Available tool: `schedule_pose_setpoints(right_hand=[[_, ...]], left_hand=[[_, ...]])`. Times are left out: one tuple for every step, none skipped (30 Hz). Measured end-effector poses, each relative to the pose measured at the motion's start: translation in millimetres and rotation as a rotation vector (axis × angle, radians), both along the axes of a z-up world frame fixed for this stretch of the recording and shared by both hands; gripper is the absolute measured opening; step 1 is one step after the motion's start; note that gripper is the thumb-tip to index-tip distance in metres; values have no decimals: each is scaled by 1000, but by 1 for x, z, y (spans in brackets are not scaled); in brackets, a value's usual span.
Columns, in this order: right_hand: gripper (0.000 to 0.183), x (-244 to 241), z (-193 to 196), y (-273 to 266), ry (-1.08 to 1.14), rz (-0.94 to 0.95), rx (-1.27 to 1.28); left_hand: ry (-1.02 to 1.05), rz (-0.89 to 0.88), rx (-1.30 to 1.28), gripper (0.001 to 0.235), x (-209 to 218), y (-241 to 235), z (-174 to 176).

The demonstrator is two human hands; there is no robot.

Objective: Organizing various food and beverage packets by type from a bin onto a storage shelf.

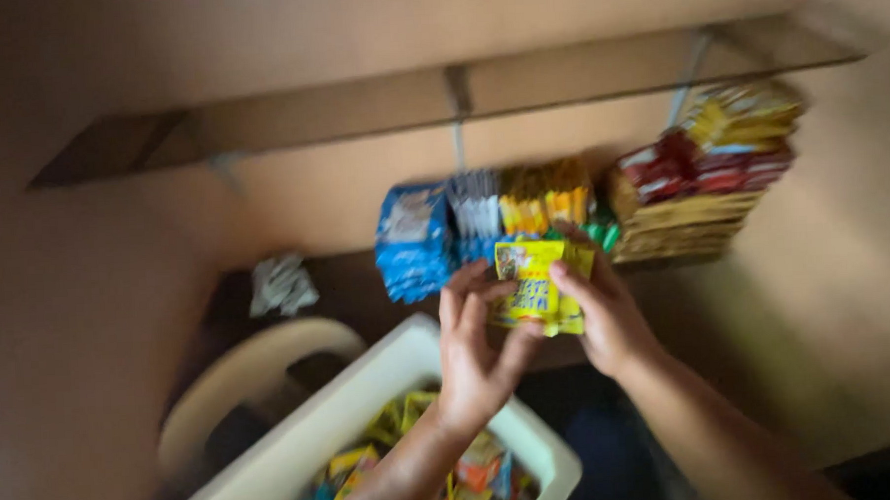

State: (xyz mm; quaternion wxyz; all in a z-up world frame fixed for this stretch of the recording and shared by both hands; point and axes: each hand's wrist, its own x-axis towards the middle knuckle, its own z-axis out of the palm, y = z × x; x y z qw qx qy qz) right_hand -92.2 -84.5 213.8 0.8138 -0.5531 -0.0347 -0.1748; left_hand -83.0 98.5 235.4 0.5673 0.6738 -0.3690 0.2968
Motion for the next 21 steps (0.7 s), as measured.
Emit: schedule_pose_setpoints(right_hand=[[73,9,11,-23,-16,-16,-6],[73,15,20,-45,-40,-115,-115],[74,21,30,-68,-63,-214,-224],[74,28,41,-92,-71,-229,-227],[74,34,53,-117,-115,-254,-272],[74,39,65,-144,-161,-275,-319],[74,40,87,-160,-170,-286,-325],[75,42,105,-176,-160,-254,-269],[77,44,124,-192,-150,-223,-212],[77,46,136,-212,-168,-231,-224],[79,47,149,-230,-140,-193,-201],[82,51,160,-249,-105,-151,-175],[82,59,162,-274,-115,-157,-184],[85,66,164,-299,-77,-147,-256],[89,73,166,-323,-39,-137,-329],[89,81,165,-339,-41,-140,-332],[90,88,164,-353,25,-142,-409],[92,95,163,-369,91,-143,-487],[92,99,166,-375,87,-146,-490],[92,103,170,-381,164,-158,-559],[91,108,174,-387,242,-169,-626]], left_hand=[[-16,-16,-6,29,7,-15,13],[-102,24,88,45,11,-29,26],[-188,64,179,61,15,-43,38],[-198,52,174,61,27,-62,47],[-222,57,214,59,38,-82,55],[-247,66,251,56,49,-103,64],[-258,58,244,56,62,-127,74],[-237,30,279,56,76,-151,81],[-215,2,314,55,90,-174,88],[-233,-1,300,55,99,-198,96],[-73,-23,320,58,109,-221,105],[95,-47,344,61,120,-244,113],[83,-50,335,61,131,-263,118],[82,-130,275,64,141,-281,123],[81,-211,216,69,151,-299,128],[77,-213,213,69,162,-316,127],[105,-211,279,70,172,-333,126],[132,-209,344,70,182,-350,125],[127,-211,341,70,197,-369,118],[135,-197,384,71,211,-387,112],[143,-183,427,71,226,-405,105]])
